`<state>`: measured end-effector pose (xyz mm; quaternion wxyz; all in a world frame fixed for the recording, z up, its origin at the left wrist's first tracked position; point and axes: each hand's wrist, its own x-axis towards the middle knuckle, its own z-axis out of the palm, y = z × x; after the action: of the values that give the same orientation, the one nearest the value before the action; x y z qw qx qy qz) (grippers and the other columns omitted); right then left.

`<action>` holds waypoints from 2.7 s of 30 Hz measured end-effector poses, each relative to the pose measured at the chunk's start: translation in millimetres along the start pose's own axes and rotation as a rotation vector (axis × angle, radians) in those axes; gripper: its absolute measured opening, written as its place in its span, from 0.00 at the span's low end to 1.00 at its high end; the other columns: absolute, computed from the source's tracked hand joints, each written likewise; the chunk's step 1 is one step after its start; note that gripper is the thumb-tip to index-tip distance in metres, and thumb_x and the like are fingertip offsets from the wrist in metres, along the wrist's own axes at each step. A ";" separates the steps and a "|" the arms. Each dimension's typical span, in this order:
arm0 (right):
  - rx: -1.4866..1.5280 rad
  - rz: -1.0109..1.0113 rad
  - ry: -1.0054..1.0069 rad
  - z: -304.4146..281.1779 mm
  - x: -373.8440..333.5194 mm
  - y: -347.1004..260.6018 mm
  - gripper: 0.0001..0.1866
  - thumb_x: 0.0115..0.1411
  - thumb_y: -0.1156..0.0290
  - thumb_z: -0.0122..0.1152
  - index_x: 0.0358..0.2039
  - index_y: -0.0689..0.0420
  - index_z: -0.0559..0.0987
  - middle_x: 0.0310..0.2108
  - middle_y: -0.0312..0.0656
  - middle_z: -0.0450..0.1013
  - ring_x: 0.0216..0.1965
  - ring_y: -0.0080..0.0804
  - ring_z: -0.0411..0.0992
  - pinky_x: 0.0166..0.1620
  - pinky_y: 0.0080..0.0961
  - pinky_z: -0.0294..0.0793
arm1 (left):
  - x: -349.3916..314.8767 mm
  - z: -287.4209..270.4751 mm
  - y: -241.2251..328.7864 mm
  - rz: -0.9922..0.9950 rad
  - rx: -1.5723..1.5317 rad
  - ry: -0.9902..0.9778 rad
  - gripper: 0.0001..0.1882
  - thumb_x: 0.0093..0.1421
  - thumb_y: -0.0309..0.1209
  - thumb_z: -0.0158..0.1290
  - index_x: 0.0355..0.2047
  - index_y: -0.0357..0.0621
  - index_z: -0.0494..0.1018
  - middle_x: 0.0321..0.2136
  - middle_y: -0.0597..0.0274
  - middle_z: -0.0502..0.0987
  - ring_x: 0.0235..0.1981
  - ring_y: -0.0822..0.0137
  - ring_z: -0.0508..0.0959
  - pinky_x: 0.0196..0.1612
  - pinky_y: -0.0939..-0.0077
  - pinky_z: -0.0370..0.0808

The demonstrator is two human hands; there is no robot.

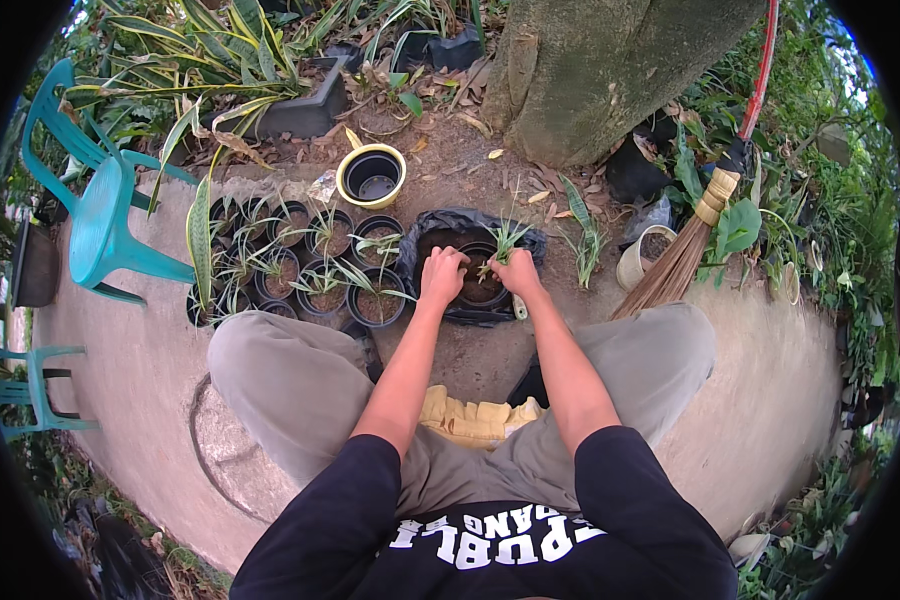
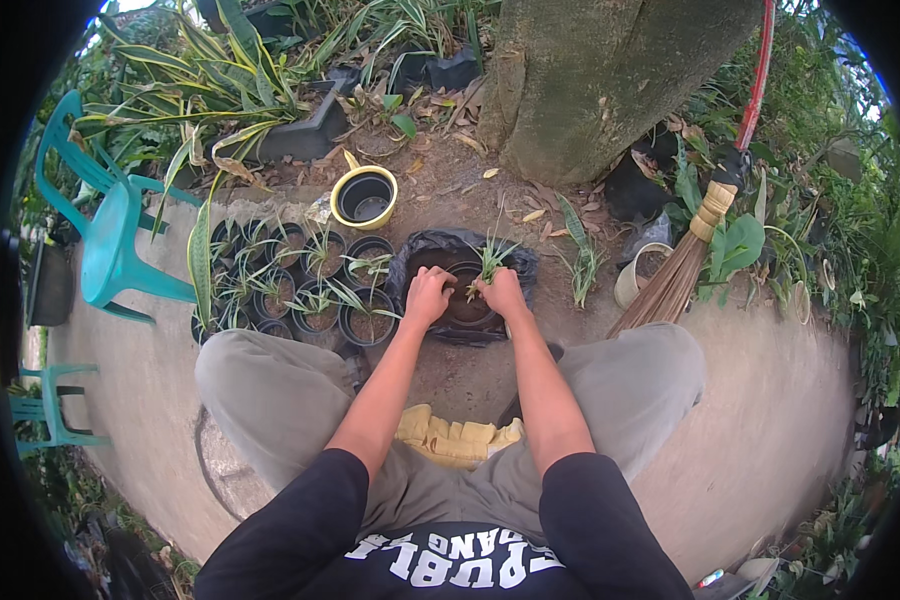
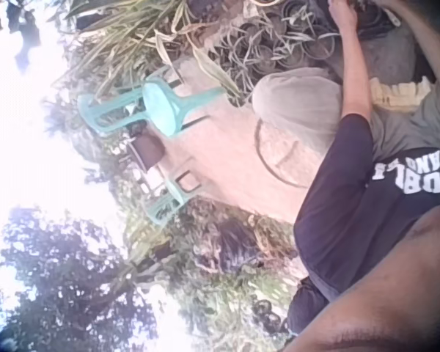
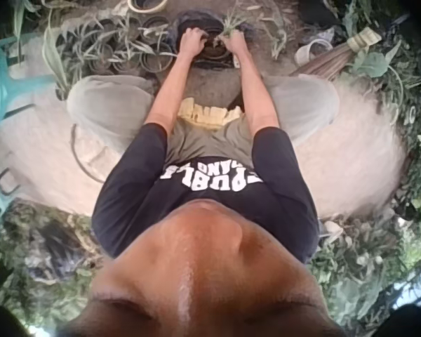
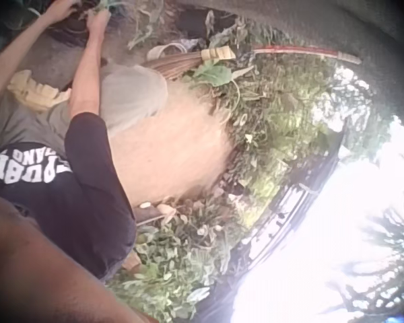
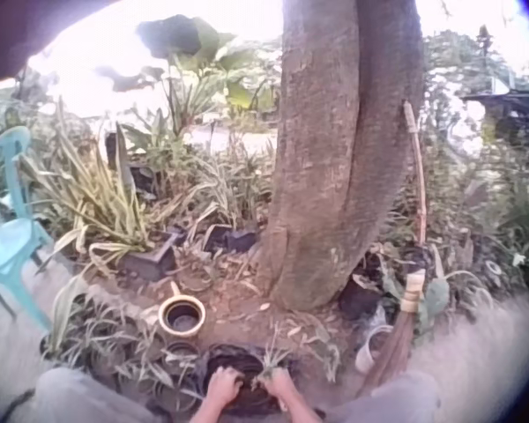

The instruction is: The person fills a black plastic pot with soil using a trowel, places a small green plant into the pot, and firms the soil around the base of the plant.

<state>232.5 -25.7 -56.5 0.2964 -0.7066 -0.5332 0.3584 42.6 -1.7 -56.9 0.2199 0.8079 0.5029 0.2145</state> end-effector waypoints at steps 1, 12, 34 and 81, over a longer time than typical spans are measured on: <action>-0.014 0.002 0.004 5.3 0.7 1.4 0.06 0.56 0.74 0.63 0.29 0.65 0.81 0.19 0.42 0.77 0.21 0.25 0.77 0.28 0.25 0.76 | -4.5 2.0 -3.5 0.018 0.015 0.018 0.10 0.50 0.27 0.60 0.35 0.47 0.81 0.38 0.63 0.77 0.46 0.58 0.72 0.49 0.64 0.70; -0.113 0.100 0.109 52.1 14.0 46.0 0.09 0.56 0.71 0.64 0.30 0.66 0.81 0.20 0.46 0.77 0.23 0.34 0.78 0.32 0.32 0.76 | -31.3 38.8 -10.0 0.230 0.101 0.031 0.09 0.55 0.30 0.54 0.32 0.41 0.80 0.40 0.62 0.75 0.50 0.60 0.68 0.54 0.61 0.61; -0.247 0.100 0.065 66.0 3.2 24.3 0.11 0.57 0.74 0.55 0.40 0.58 0.80 0.38 0.61 0.75 0.43 0.60 0.74 0.45 0.50 0.74 | -22.6 59.9 -13.3 0.110 0.103 -0.032 0.27 0.54 0.30 0.54 0.54 0.35 0.65 0.56 0.49 0.65 0.59 0.53 0.64 0.65 0.49 0.53; -0.195 0.038 0.166 64.9 1.9 32.4 0.14 0.50 0.79 0.57 0.39 0.61 0.80 0.32 0.61 0.75 0.39 0.60 0.74 0.42 0.48 0.73 | 13.0 67.1 -28.0 0.093 0.126 -0.241 0.07 0.50 0.23 0.51 0.30 0.39 0.77 0.29 0.46 0.79 0.37 0.47 0.78 0.47 0.54 0.67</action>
<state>197.0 -29.8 -119.6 0.2625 -0.7693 -0.5258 0.2508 65.8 11.8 -125.6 0.2171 0.8625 0.4473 0.0941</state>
